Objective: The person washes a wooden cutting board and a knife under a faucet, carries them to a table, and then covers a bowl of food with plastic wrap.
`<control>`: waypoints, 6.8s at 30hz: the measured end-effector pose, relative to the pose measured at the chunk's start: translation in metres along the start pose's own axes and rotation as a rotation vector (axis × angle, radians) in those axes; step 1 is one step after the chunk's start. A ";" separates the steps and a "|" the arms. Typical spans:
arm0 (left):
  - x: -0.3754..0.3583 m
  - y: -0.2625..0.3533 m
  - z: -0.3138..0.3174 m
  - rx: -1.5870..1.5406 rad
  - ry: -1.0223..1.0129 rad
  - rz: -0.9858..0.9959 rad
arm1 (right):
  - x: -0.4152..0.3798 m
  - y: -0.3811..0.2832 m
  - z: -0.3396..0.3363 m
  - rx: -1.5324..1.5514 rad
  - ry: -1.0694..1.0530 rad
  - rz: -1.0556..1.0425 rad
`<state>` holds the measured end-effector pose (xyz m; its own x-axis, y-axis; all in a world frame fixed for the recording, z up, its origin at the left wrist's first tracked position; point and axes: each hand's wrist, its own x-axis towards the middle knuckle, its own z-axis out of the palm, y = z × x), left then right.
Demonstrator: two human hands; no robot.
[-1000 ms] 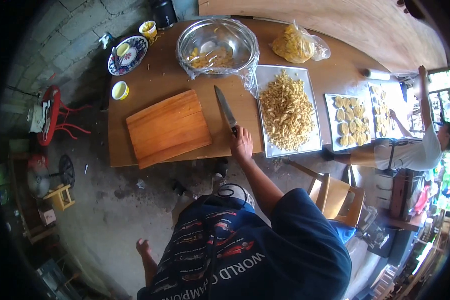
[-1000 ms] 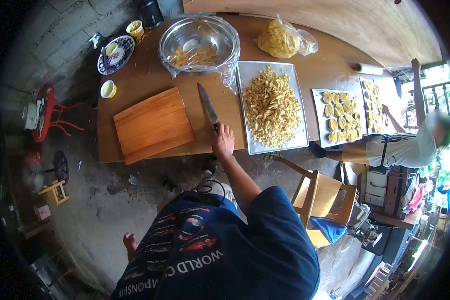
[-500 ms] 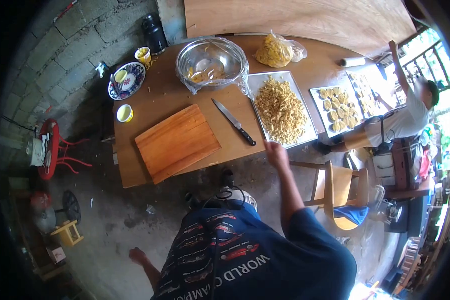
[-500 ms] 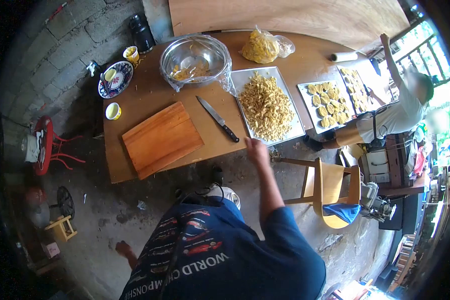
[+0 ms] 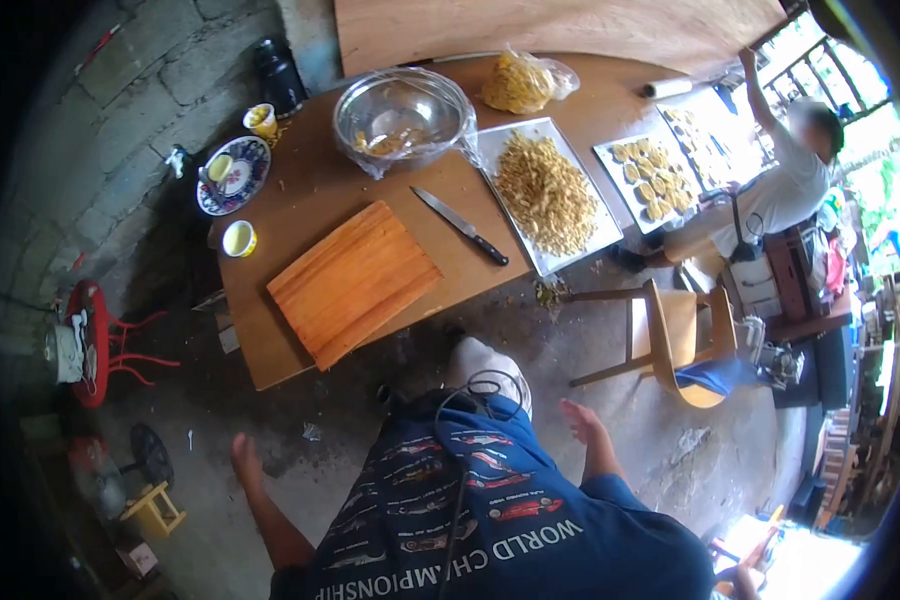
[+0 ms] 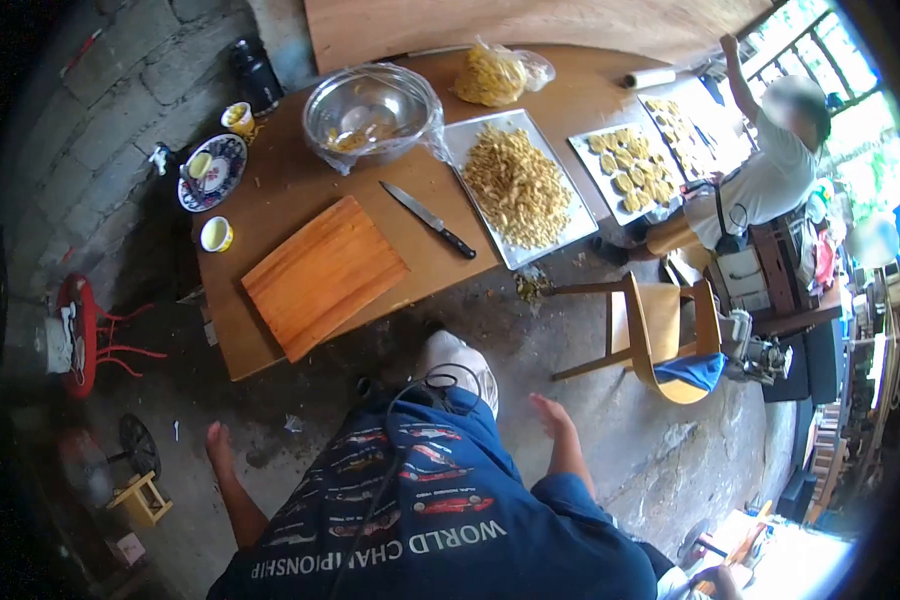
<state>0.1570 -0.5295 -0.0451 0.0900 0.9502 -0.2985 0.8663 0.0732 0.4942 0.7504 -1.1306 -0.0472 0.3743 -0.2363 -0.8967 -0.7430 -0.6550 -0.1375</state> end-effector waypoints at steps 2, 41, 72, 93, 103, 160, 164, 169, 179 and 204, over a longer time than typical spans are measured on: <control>0.017 0.054 0.021 -0.242 -0.064 0.021 | 0.095 0.026 -0.027 -0.515 0.037 -0.510; -0.068 0.657 0.435 0.064 -0.065 0.131 | 0.166 -0.444 -0.187 -0.662 0.277 -1.006; 0.001 0.416 0.212 0.159 0.221 -0.153 | -0.089 -0.454 0.184 -1.071 -0.468 -1.370; 0.080 0.409 0.290 -0.327 -0.153 0.081 | -0.001 -0.453 0.148 -0.780 -0.133 -1.164; 0.070 0.453 0.320 -0.570 -0.163 0.133 | 0.025 -0.468 0.121 -0.688 -0.005 -1.204; 0.043 0.742 0.294 -1.394 -0.398 -0.172 | -0.111 -0.659 0.070 -0.065 -1.029 -0.701; 0.054 0.750 0.302 -1.543 -0.453 -0.218 | -0.120 -0.666 0.070 -0.080 -0.996 -0.709; 0.053 0.751 0.297 -1.329 -0.280 -0.184 | -0.118 -0.667 0.070 -0.100 -0.973 -0.721; 0.032 0.691 0.310 -1.176 0.001 -0.085 | -0.052 -0.646 0.108 -0.181 -0.805 -0.854; 0.151 0.689 0.278 -1.309 -0.097 -0.341 | -0.021 -0.820 0.161 -0.216 -0.537 -1.275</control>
<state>0.9044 -0.4199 0.0231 0.0474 0.8060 -0.5901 -0.2413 0.5825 0.7762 1.2626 -0.4729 0.0165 0.4268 0.8658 -0.2612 0.0610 -0.3157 -0.9469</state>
